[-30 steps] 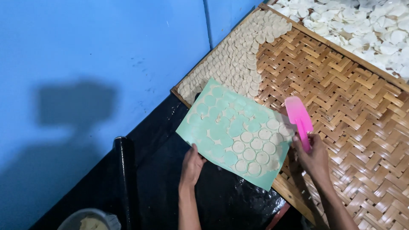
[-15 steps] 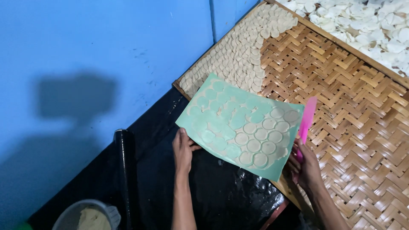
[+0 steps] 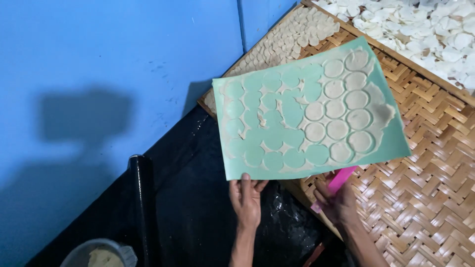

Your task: Scraping small circles of dough from a template onto a woven tray using a scraper tool.

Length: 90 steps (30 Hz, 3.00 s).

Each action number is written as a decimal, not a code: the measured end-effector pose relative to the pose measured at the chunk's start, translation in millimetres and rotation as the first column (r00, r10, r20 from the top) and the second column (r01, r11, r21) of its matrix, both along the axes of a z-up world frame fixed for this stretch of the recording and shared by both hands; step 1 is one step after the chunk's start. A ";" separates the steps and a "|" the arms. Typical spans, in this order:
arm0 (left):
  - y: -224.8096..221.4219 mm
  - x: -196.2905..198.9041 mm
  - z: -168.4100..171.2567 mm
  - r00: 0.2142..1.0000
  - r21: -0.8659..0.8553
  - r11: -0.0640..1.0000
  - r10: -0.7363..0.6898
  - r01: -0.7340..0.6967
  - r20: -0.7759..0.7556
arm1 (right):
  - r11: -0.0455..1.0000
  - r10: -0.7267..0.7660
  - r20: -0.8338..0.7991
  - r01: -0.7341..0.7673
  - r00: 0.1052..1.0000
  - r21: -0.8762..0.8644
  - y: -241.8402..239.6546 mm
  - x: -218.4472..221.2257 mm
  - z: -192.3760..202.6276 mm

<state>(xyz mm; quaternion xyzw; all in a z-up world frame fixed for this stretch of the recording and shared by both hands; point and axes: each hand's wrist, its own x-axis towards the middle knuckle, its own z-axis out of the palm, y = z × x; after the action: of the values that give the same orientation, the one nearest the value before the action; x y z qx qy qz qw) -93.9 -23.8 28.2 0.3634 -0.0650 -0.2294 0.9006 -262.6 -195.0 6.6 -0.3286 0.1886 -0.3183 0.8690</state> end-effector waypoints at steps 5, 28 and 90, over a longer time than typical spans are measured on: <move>-6.0 -19.1 38.3 0.997 0.055 0.996 -0.073 0.073 0.000 | 0.989 0.026 -0.236 -0.059 0.971 -0.135 16.6 50.8 75.8; 48.8 77.4 -23.6 0.869 0.111 0.888 -0.400 0.447 -0.292 | 0.947 0.227 -0.657 -0.319 0.719 -0.023 -73.7 27.9 40.8; 9.5 86.1 -4.7 0.939 0.434 0.832 -0.303 0.345 -0.166 | 0.004 -0.144 -0.755 -0.762 0.640 -0.647 -38.1 44.1 99.5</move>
<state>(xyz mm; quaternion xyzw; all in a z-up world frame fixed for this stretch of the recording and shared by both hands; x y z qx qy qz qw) -7.8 -14.3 23.5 0.5377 -0.0293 -0.4035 0.7397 -218.5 -233.1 106.1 -0.9336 0.1230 0.0077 0.3363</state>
